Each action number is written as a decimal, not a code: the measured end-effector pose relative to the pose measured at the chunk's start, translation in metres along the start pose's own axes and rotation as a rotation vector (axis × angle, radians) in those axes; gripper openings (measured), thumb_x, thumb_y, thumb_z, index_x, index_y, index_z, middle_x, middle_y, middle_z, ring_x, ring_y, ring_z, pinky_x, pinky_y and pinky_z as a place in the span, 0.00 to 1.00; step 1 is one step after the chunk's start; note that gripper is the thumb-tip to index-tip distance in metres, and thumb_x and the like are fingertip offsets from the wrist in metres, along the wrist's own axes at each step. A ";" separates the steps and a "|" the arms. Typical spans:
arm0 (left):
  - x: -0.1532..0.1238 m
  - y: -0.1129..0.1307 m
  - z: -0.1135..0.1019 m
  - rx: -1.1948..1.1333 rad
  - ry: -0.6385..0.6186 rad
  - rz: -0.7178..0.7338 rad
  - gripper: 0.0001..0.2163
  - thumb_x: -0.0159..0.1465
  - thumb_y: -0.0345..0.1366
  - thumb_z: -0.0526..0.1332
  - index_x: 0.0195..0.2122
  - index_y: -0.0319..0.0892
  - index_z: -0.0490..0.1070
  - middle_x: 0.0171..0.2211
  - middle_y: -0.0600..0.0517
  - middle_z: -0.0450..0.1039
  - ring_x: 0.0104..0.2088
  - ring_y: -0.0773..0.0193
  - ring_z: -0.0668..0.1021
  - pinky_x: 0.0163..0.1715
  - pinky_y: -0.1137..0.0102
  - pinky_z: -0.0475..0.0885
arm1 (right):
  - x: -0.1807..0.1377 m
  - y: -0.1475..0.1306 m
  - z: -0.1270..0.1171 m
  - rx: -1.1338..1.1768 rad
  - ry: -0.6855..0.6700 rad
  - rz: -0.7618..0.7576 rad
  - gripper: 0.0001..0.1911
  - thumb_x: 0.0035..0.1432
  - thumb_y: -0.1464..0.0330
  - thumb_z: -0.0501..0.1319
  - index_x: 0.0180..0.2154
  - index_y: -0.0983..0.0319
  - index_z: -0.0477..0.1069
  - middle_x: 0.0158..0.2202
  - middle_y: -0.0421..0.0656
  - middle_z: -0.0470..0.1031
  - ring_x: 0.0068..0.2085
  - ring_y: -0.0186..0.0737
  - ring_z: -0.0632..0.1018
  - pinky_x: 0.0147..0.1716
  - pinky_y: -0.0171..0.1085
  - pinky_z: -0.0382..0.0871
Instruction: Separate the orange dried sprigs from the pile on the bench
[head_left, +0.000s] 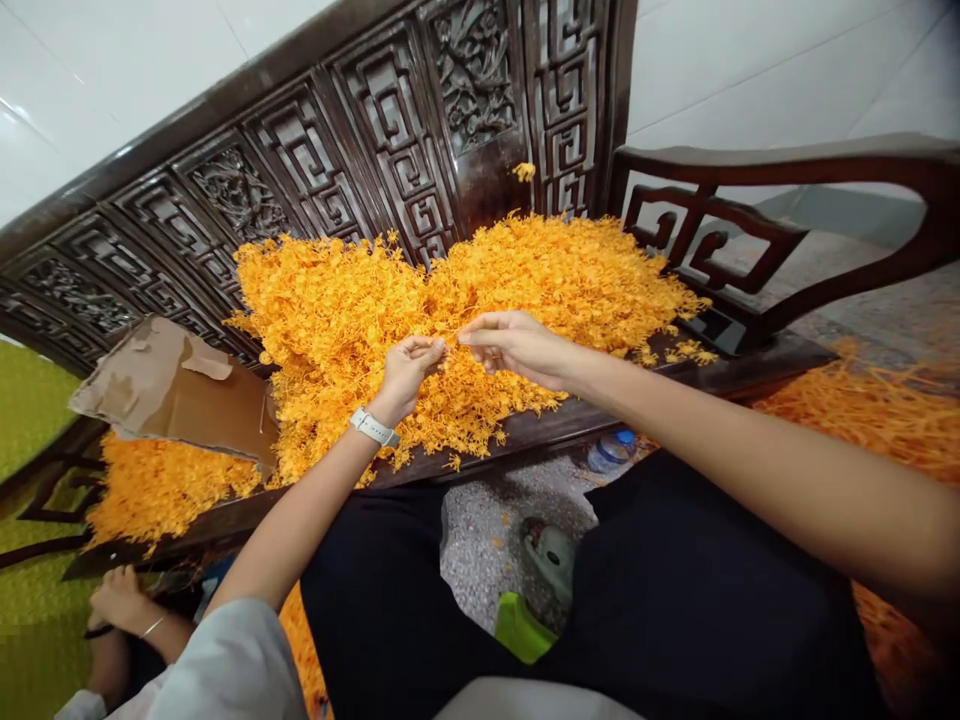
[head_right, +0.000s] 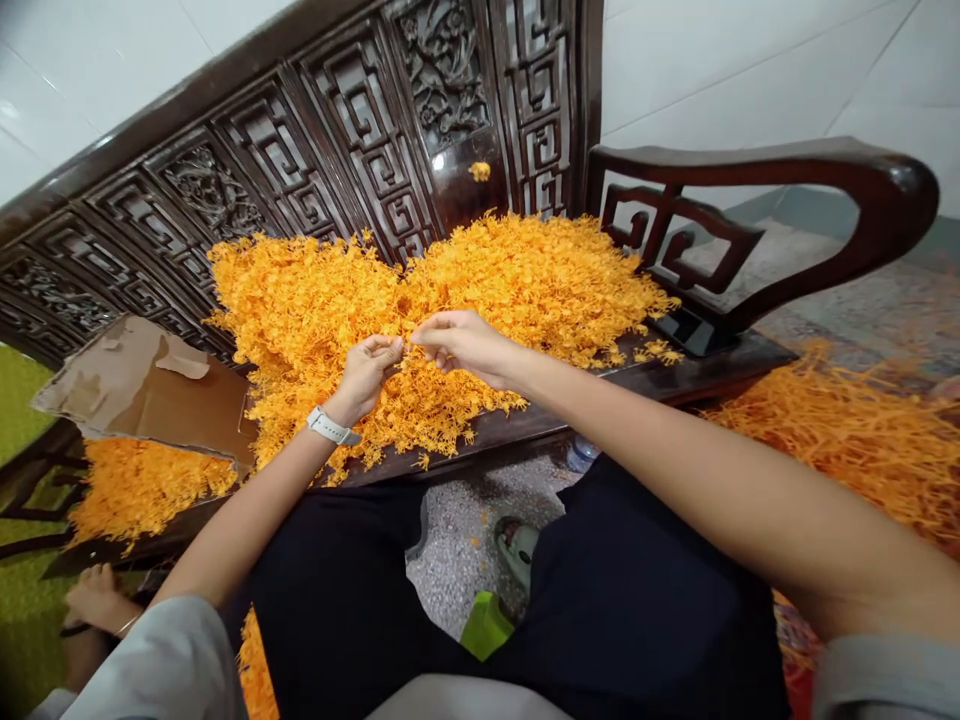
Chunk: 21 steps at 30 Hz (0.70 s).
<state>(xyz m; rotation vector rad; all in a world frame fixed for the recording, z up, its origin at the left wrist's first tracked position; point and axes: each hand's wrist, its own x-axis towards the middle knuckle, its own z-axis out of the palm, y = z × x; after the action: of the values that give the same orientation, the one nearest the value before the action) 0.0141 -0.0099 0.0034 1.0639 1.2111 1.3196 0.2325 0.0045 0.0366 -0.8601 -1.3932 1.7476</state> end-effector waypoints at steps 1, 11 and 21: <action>-0.001 -0.001 0.000 0.004 -0.013 0.015 0.20 0.48 0.43 0.84 0.32 0.40 0.78 0.28 0.51 0.81 0.29 0.66 0.81 0.33 0.70 0.76 | 0.000 0.006 0.002 -0.158 -0.012 -0.042 0.16 0.57 0.60 0.75 0.39 0.61 0.75 0.28 0.41 0.71 0.28 0.34 0.69 0.28 0.38 0.63; -0.009 0.001 0.015 0.036 -0.037 0.193 0.10 0.56 0.31 0.80 0.28 0.38 0.80 0.30 0.49 0.82 0.29 0.67 0.81 0.34 0.68 0.76 | 0.006 0.026 -0.009 -0.279 -0.181 -0.034 0.20 0.58 0.53 0.74 0.34 0.62 0.77 0.31 0.45 0.79 0.31 0.37 0.77 0.34 0.41 0.71; 0.012 0.001 0.008 -0.111 0.196 0.095 0.13 0.58 0.15 0.68 0.26 0.40 0.71 0.29 0.52 0.76 0.29 0.69 0.77 0.33 0.70 0.72 | -0.022 0.043 0.055 0.244 -0.416 0.165 0.16 0.56 0.59 0.77 0.29 0.62 0.76 0.22 0.36 0.72 0.23 0.28 0.70 0.25 0.31 0.66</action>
<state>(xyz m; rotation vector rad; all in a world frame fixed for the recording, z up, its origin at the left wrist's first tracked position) 0.0207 0.0031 0.0051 0.9398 1.2266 1.5761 0.1914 -0.0478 0.0061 -0.5073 -1.3508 2.2643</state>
